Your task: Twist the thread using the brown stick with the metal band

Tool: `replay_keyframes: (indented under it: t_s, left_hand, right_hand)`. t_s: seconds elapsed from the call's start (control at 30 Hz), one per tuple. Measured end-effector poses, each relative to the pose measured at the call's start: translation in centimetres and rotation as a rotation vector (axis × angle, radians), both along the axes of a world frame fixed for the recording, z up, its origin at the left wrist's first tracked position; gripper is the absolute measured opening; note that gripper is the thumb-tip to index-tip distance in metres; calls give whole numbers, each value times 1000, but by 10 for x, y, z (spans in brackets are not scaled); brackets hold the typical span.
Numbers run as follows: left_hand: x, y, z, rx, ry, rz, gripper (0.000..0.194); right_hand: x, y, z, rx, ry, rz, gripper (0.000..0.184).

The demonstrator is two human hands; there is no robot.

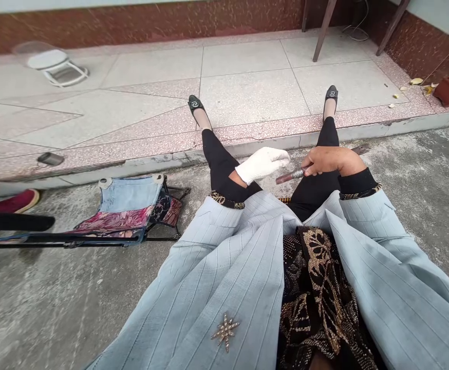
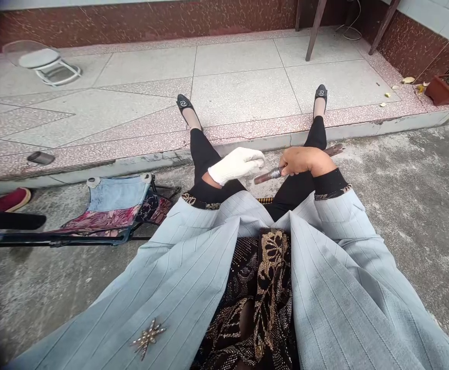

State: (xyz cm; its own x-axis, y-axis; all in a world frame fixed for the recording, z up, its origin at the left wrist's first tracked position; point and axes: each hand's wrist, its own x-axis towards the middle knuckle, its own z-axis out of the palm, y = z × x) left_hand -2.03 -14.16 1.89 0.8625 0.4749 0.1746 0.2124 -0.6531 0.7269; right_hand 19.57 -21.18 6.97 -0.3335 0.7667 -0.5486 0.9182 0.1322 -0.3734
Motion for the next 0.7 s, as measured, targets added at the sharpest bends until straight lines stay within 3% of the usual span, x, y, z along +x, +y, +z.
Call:
replay_keyframes:
  t_s: [0.1,0.2,0.3,0.57,0.7]
  left_hand:
    - [4,9,-17,-206,-138,25,22]
    - [6,7,-39,-455,-290,115,33]
    - [5,-6,-53,-617,-331,31,37]
    - [-4,-26,-47,-642,-118,-17,32]
    - [-7,-26,-35,-509,-43,-24,30]
  right_hand:
    - [5,-5,6,30,356,19,29]
    - [6,-6,8,297,607,-171,38]
    - [4,-3,7,425,709,-329,31]
    - [2,3,3,448,691,-441,18]
    - [6,6,-4,543,507,-435,21]
